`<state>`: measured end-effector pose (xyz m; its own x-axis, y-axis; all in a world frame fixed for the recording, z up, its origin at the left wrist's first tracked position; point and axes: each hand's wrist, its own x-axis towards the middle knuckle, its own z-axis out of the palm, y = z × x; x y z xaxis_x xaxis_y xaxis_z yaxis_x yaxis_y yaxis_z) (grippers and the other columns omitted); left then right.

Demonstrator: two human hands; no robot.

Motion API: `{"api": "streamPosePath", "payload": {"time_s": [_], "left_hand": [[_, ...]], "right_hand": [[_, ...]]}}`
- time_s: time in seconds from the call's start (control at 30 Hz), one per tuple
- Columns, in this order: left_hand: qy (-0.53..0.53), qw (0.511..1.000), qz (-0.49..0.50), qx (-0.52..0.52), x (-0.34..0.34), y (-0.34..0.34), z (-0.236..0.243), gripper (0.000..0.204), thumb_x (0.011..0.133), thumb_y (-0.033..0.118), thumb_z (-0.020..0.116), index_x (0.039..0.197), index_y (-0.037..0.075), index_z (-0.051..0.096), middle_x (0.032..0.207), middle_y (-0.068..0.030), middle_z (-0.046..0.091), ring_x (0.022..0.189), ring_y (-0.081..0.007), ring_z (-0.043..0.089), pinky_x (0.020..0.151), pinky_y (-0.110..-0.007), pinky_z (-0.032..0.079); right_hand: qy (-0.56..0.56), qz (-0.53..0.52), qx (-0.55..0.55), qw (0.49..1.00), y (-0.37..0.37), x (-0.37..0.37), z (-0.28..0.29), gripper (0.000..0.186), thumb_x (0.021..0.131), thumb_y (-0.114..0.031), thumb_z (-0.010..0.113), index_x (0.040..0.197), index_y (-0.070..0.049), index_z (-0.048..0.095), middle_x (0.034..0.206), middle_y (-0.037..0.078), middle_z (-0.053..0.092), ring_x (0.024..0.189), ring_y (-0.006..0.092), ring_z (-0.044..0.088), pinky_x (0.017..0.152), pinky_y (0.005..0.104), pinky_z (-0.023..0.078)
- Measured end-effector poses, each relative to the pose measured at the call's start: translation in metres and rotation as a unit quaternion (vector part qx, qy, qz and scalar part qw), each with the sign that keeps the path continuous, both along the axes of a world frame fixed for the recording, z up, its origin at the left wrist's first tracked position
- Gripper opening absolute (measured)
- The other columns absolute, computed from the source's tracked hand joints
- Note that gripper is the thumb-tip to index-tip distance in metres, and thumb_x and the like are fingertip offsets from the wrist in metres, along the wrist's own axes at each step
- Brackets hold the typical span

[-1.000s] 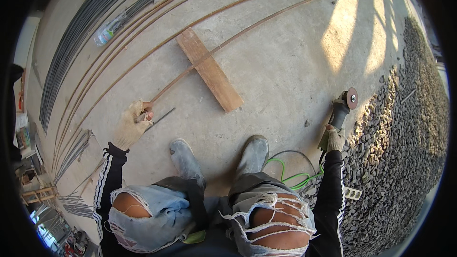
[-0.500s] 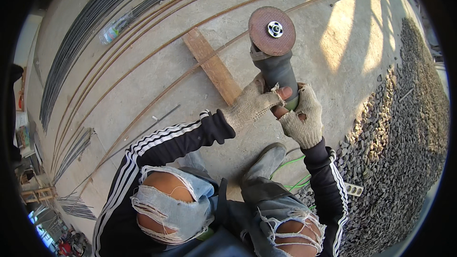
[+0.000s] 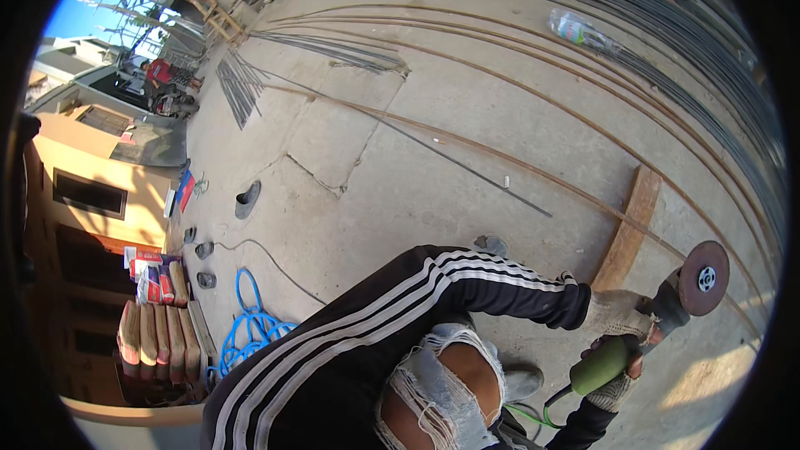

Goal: The person measures a metal rod with a tape measure, then uses an angle grinder to cut the rod to length. The cut piece is set aside and the process is repeated with another rod.

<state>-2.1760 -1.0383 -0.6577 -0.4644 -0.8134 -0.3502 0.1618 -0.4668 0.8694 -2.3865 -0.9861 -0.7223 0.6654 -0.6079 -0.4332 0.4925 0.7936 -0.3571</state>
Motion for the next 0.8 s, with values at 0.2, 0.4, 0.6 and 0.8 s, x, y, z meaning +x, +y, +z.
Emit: {"api": "streamPosePath", "payload": {"time_s": [0.2,0.4,0.6,0.8], "left_hand": [[-0.136,0.991,-0.006,-0.001,0.028,0.020,0.032,0.057,0.077,0.042,0.083,0.117,0.005,0.071,0.100,-0.0103,0.075,0.093,-0.0215,0.072,0.081,-0.034,0.056],[-0.166,0.981,-0.019,-0.096,0.034,0.012,0.027,0.063,0.090,0.058,0.063,0.123,0.004,0.063,0.103,-0.0169,0.073,0.091,-0.0285,0.071,0.078,-0.038,0.054],[-0.155,0.973,-0.037,-0.167,0.046,0.013,-0.019,0.066,0.100,0.020,0.065,0.157,0.007,0.034,0.123,-0.0084,0.059,0.110,-0.0153,0.059,0.096,-0.030,0.051],[-0.160,0.939,-0.111,-0.282,0.011,0.027,-0.034,0.090,0.090,0.013,0.077,0.162,0.007,0.022,0.139,-0.0147,0.053,0.118,-0.0237,0.059,0.099,-0.034,0.053]], "right_hand": [[-0.064,0.047,-0.073,0.994,-0.012,0.026,-0.013,0.070,0.083,-0.054,0.076,0.126,-0.004,0.054,0.111,0.020,0.063,0.091,0.0365,0.065,0.069,0.0491,0.059],[0.098,-0.043,-0.139,0.985,-0.020,0.049,0.024,0.072,0.074,-0.053,0.076,0.120,0.000,0.059,0.095,0.015,0.068,0.084,0.0270,0.068,0.074,0.0372,0.058],[0.150,-0.148,-0.061,0.976,-0.055,0.017,0.062,0.051,0.082,-0.029,0.077,0.120,0.002,0.064,0.101,0.014,0.070,0.087,0.0250,0.070,0.077,0.0396,0.061],[0.170,-0.291,-0.030,0.941,-0.073,0.017,0.063,0.037,0.083,-0.023,0.078,0.108,0.001,0.064,0.097,0.013,0.069,0.086,0.0236,0.069,0.078,0.0384,0.059]]}}
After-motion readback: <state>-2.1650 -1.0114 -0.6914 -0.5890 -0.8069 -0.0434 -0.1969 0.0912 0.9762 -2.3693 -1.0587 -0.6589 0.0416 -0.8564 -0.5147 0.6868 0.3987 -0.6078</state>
